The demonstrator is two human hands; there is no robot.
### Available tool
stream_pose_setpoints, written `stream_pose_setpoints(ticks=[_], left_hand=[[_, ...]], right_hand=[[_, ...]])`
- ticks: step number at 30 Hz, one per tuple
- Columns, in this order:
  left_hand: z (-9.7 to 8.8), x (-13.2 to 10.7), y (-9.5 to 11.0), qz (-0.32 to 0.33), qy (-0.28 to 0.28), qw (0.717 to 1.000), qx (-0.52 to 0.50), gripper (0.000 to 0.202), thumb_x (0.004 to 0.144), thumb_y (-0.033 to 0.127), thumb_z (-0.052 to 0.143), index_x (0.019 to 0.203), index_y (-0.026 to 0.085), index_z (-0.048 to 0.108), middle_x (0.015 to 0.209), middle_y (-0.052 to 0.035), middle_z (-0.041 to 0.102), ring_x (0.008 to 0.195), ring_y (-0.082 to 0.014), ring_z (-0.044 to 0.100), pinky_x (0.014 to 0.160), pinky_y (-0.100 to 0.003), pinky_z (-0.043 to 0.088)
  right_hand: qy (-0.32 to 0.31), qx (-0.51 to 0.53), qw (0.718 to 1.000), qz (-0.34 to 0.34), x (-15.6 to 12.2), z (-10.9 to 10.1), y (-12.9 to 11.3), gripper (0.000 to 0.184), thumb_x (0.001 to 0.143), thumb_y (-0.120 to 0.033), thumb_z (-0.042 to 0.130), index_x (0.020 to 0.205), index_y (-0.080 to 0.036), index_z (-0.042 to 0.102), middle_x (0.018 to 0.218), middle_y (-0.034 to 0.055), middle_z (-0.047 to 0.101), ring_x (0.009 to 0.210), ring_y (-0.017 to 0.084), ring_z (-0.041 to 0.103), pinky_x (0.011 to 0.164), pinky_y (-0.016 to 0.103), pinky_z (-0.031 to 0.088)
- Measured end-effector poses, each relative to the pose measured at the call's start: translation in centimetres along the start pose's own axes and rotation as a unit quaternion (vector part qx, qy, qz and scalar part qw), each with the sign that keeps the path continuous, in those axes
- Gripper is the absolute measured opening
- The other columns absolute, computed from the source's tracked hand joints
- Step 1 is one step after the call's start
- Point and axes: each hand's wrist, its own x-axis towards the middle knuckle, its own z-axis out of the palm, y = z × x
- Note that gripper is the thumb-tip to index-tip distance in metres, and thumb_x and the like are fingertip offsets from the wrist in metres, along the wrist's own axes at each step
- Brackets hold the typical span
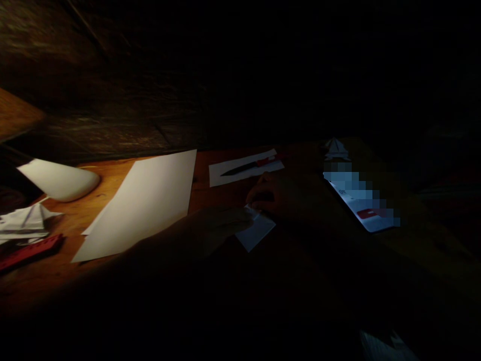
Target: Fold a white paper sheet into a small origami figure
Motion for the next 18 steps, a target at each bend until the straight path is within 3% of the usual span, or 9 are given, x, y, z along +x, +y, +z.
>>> stream_pose_setpoints(ticks=[7,12,18], left_hand=[[-0.32,-0.01,-0.15,0.013,-0.03,0.999,-0.005,0.042,0.107,0.011,0.035,0.143,0.022,0.054,0.149,-0.0073,0.055,0.134,-0.0206,0.054,0.112,-0.045,0.048],[-0.57,0.17,-0.08,0.015,-0.03,0.999,-0.002,0.037,0.1,0.034,0.062,0.132,0.017,0.059,0.134,-0.0116,0.06,0.116,-0.0258,0.063,0.097,-0.048,0.056],[-0.66,0.22,0.16,0.008,-0.026,1.0,0.002,0.037,0.099,0.036,0.063,0.13,0.016,0.059,0.13,-0.0111,0.061,0.111,-0.0246,0.065,0.093,-0.046,0.057]], right_hand=[[0.014,0.012,1.0,-0.004,-0.04,0.17,0.34,0.01,0.087,-0.026,0.073,0.094,-0.028,0.079,0.095,0.0029,0.064,0.087,0.019,0.062,0.078,0.034,0.047],[0.02,0.013,1.0,-0.014,-0.09,0.05,0.29,0.009,0.088,-0.029,0.073,0.093,-0.027,0.079,0.096,0.0033,0.063,0.088,0.019,0.062,0.078,0.035,0.048],[0.001,0.005,1.0,-0.014,-0.13,-0.19,-0.01,0.013,0.09,-0.03,0.071,0.101,-0.027,0.077,0.101,0.004,0.061,0.093,0.02,0.062,0.082,0.036,0.049]])
